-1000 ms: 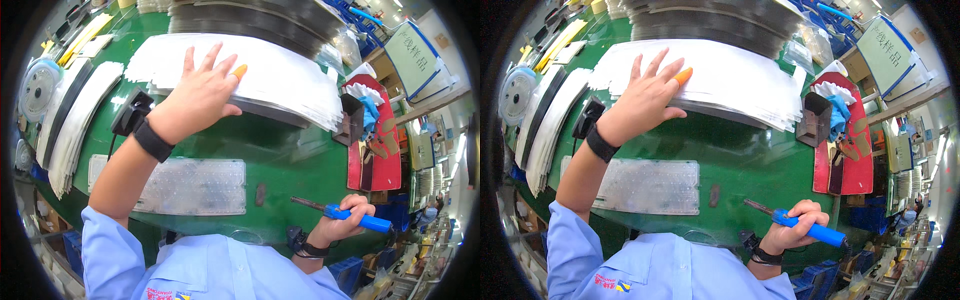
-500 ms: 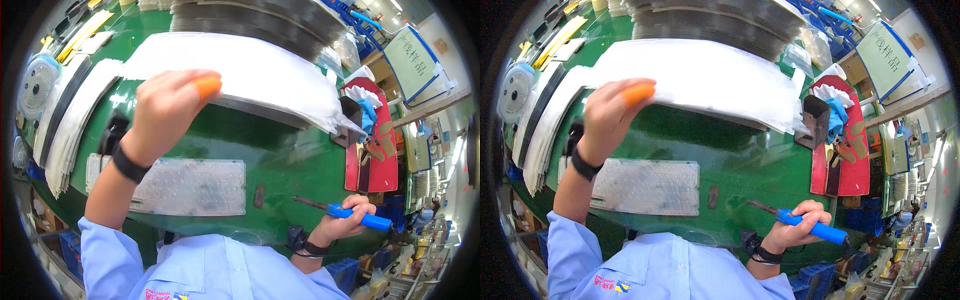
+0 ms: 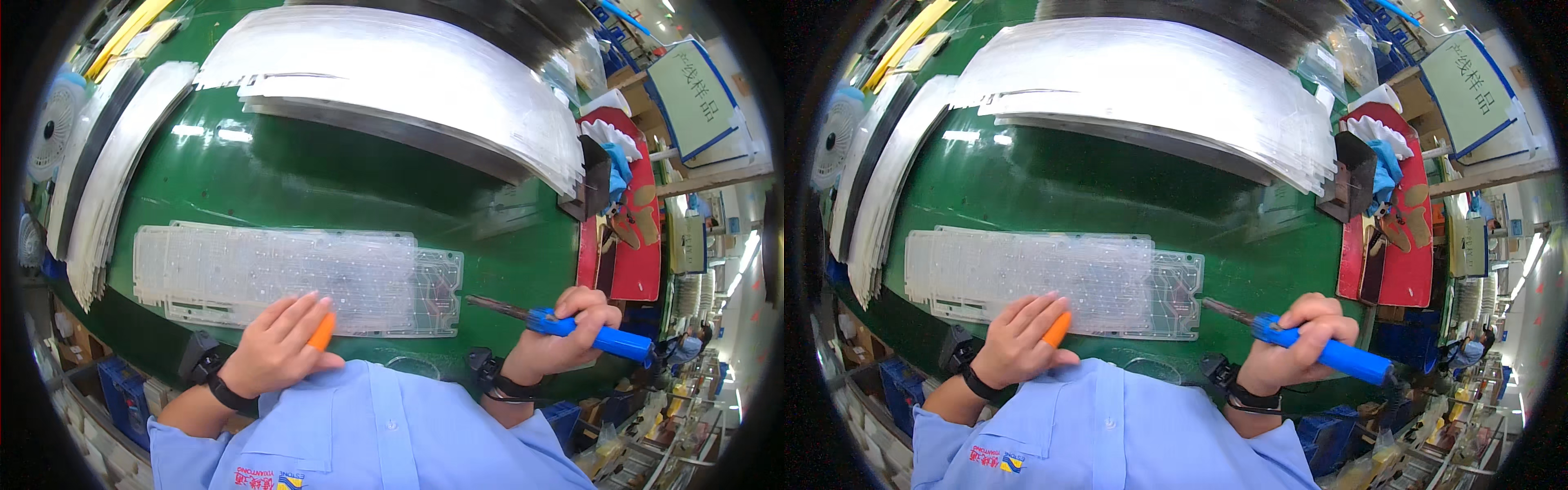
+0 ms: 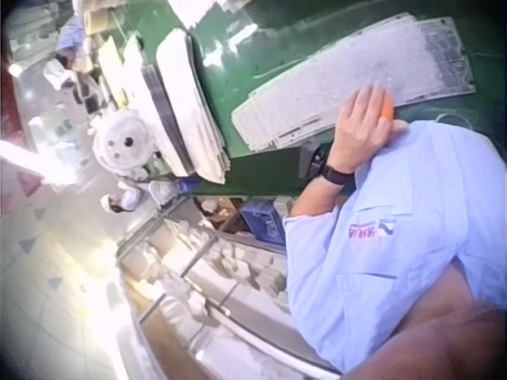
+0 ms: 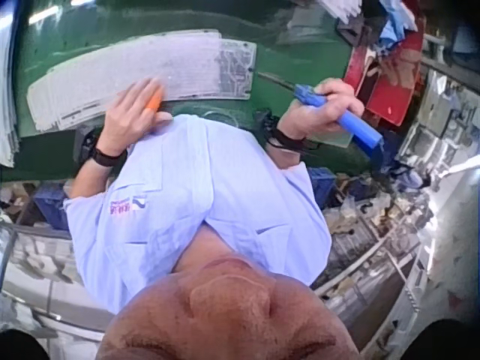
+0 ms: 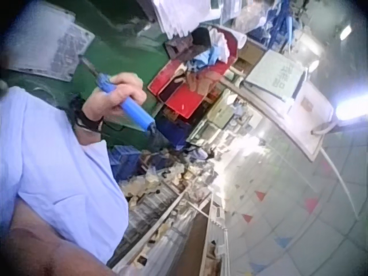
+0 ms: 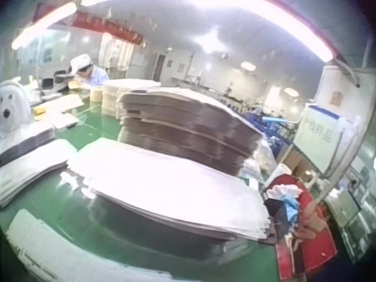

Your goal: Soldering components onto flexible circuit board membranes and sorting them on a production line.

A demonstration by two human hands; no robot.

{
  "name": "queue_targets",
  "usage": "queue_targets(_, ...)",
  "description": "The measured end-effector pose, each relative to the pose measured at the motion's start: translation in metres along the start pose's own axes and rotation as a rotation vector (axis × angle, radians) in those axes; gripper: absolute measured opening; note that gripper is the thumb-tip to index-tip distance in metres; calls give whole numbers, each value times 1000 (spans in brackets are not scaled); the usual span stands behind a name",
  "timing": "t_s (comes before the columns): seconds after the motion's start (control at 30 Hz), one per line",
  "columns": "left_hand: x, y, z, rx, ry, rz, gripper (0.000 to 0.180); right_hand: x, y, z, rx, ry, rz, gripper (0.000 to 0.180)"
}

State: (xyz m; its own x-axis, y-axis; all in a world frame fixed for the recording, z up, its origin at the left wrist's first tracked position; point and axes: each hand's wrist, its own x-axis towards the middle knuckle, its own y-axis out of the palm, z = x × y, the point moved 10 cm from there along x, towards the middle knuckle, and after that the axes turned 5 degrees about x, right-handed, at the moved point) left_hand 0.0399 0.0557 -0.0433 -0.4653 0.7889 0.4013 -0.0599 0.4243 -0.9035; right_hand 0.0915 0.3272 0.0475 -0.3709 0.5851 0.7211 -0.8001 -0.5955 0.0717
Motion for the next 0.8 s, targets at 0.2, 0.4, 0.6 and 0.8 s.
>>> queue_targets(0.2, 1, 23, 6, -22, -75, 146, 49, -13, 35, -10, 85, 72, 128, 22)
queue_targets(0.4, 2, 23, 6, -22, -62, 149, 52, -16, 44, -13, 24, 97, 142, 23)
queue_targets(0.6, 33, 26, -6, -108, -5, 203, 55, -19, 48, -10, 9, 68, 181, 23)
queue_targets(0.8, 83, 63, -24, -185, 44, 235, 55, -1, 0, -17, -70, 78, -34, 28)
